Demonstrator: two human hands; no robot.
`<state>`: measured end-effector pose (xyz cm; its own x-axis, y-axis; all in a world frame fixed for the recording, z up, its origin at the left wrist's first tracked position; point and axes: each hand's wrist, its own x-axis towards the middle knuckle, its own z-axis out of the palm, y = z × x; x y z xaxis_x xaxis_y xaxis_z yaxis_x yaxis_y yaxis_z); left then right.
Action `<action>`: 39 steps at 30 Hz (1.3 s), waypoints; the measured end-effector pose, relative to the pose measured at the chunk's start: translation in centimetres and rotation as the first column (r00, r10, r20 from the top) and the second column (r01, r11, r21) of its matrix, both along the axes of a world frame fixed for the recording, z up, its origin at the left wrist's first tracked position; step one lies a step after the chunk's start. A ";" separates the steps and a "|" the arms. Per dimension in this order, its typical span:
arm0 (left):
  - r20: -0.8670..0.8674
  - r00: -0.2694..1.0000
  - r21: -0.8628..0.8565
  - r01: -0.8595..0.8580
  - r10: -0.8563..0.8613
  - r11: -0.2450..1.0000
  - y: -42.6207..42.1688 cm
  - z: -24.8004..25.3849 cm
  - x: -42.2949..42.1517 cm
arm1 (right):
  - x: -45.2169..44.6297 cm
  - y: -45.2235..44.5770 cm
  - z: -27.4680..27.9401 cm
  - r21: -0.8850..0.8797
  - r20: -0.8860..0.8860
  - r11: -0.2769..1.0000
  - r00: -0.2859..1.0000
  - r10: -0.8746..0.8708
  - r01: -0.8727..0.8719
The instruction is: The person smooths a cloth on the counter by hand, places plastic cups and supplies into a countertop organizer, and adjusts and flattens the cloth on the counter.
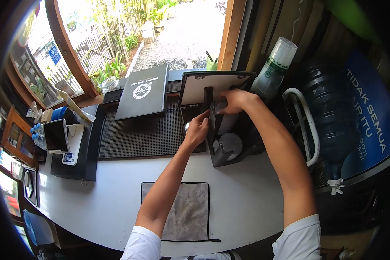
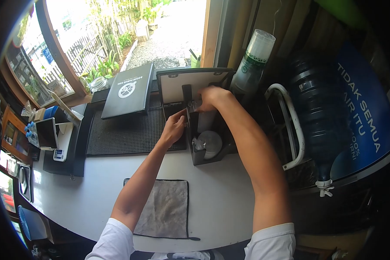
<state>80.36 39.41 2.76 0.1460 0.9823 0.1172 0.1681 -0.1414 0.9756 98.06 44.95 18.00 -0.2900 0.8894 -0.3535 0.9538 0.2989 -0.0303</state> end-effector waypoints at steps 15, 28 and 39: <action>-0.211 0.976 0.137 -0.020 0.049 0.990 0.3 6.9 -0.8 | -0.5 0.1 -2.1 -0.106 0.138 0.993 0.989 0.061 -0.046; -0.157 0.987 0.082 0.042 -0.029 0.996 0.0 3.1 -1.2 | -1.0 0.3 -0.3 -0.089 0.127 0.995 0.990 0.053 -0.042; -0.067 0.998 0.117 0.012 -0.004 0.993 0.7 -0.2 -0.8 | 0.7 1.0 -6.3 0.067 0.045 0.973 0.974 0.220 -0.222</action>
<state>79.52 40.14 2.55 0.1649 0.9613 0.2209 0.2305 -0.2553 0.9390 98.73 45.91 11.73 -0.4700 0.8280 -0.3057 0.8639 0.5026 0.0332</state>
